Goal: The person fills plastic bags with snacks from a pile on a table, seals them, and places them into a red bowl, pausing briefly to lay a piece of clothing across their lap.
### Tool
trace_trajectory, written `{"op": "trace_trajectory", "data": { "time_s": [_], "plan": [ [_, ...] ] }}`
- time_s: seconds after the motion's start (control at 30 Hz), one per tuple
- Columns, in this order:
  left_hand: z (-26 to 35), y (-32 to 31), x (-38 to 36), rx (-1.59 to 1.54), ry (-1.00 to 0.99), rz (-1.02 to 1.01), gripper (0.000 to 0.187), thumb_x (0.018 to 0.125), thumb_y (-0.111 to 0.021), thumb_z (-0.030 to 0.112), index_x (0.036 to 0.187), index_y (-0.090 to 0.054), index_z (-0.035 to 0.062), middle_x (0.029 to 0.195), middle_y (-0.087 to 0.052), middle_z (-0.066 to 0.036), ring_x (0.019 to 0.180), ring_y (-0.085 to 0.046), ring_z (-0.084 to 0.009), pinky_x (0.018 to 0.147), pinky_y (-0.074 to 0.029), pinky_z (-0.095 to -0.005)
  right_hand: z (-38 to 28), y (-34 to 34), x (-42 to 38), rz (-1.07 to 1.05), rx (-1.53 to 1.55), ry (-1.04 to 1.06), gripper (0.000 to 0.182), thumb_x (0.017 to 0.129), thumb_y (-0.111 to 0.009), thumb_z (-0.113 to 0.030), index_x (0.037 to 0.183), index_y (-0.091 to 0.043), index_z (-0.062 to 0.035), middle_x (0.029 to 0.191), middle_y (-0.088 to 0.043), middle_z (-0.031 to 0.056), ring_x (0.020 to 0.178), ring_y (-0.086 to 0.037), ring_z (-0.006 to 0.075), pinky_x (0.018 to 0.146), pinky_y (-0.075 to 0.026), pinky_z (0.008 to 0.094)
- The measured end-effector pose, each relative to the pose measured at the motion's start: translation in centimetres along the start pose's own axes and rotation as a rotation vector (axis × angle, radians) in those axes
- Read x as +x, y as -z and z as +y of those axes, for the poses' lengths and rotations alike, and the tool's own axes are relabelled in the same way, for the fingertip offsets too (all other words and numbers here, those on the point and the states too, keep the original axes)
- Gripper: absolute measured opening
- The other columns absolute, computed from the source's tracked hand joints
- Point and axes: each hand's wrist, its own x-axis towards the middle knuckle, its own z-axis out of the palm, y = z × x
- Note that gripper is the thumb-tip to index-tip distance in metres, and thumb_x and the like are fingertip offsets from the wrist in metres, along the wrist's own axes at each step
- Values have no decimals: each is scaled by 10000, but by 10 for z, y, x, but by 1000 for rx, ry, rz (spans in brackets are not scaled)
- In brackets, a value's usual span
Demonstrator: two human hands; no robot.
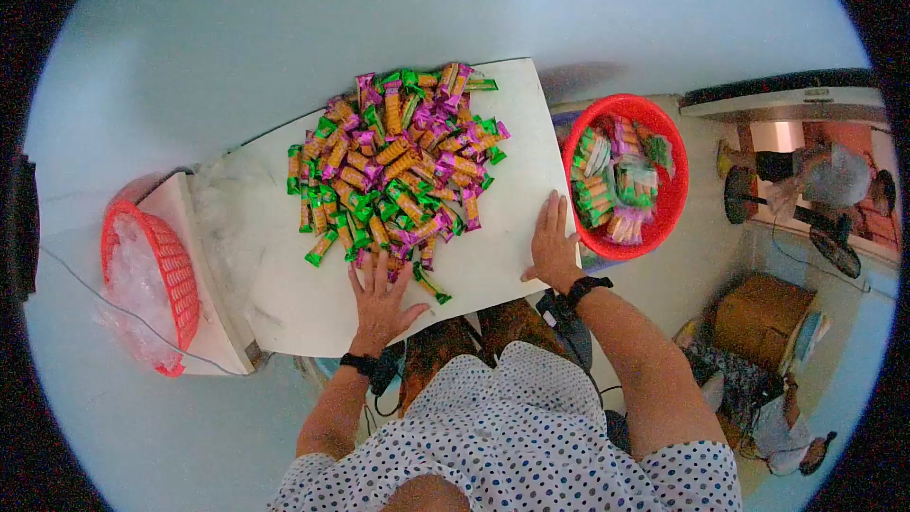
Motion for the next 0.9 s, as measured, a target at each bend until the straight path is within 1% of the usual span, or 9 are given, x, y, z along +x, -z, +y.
{"op": "trace_trajectory", "data": {
  "time_s": [0.07, 0.17, 0.4, 0.53, 0.63, 0.73, 0.8, 0.83, 0.9],
  "plan": [
    [2, -11, 15, 61, 9, 0, 841, 716, -719, 624, 1425, -498, 229, 1569, -269, -194, 1448, -221, -417, 1107, -122, -701, 2, -1, 0, 0, 11, 11, 1492, 442, -903, -582, 1434, -118, 207, 1550, -8, 374, 1456, -59, 498, 822, -551, 598],
    [6, -15, 42, 74, -59, 131, 795, 746, -736, 554, 1422, -499, 210, 1566, -281, -184, 1444, -236, -408, 1110, -129, -691, 0, -3, 1, 0, -52, 5, 1485, 453, -885, -614, 1437, -132, 205, 1551, -17, 374, 1456, -69, 496, 796, -562, 582],
    [30, -20, 89, -1, 168, 217, 699, 744, -768, 450, 1338, -553, 152, 1564, -285, -186, 1452, -225, -408, 1106, -126, -679, 0, -2, 1, 4, -110, 12, 1487, 452, -853, -674, 1438, -163, 199, 1558, -28, 365, 1452, -87, 500, 761, -575, 551],
    [40, -2, 85, -123, 184, 172, 677, 750, -766, 449, 1314, -564, 134, 1560, -288, -188, 1451, -216, -422, 1122, -97, -675, -1, -2, 1, -2, -120, 8, 1489, 452, -852, -676, 1439, -161, 199, 1560, -20, 363, 1455, -74, 500, 770, -573, 547],
    [35, 4, 59, -175, 71, 200, 712, 739, -777, 453, 1330, -550, 128, 1554, -288, -211, 1446, -218, -430, 1130, -84, -664, -2, -1, 1, -19, -119, -3, 1494, 449, -853, -675, 1446, -154, 192, 1561, -15, 363, 1455, -71, 501, 782, -568, 558],
    [29, 9, 25, -118, 131, 193, 743, 752, -773, 454, 1358, -520, 107, 1558, -257, -242, 1443, -219, -431, 1137, -75, -653, 0, -5, 2, -5, -94, 9, 1491, 448, -854, -672, 1451, -158, 184, 1561, -10, 363, 1454, -78, 503, 786, -564, 564],
    [10, 9, 10, -97, 303, 264, 794, 782, -754, 433, 1420, -452, 71, 1569, -212, -263, 1456, -188, -430, 1157, -100, -613, 2, -4, 1, -17, -81, 2, 1477, 452, -871, -635, 1447, -153, 188, 1558, 0, 367, 1456, -69, 502, 814, -553, 572],
    [-1, 8, 12, -221, 356, 410, 858, 785, -751, 429, 1460, -386, 46, 1566, -216, -260, 1454, -185, -442, 1161, -130, -588, 1, -2, 1, -39, -74, -9, 1467, 457, -888, -600, 1442, -146, 194, 1554, 8, 371, 1457, -57, 500, 843, -543, 578],
    [-27, 4, 15, -330, 474, 534, 912, 804, -734, 404, 1503, -302, 10, 1565, -210, -261, 1452, -175, -456, 1169, -166, -541, 0, -1, 1, -40, -94, -6, 1449, 461, -907, -562, 1432, -152, 204, 1549, 12, 377, 1458, -56, 499, 861, -537, 582]
  ]
}}
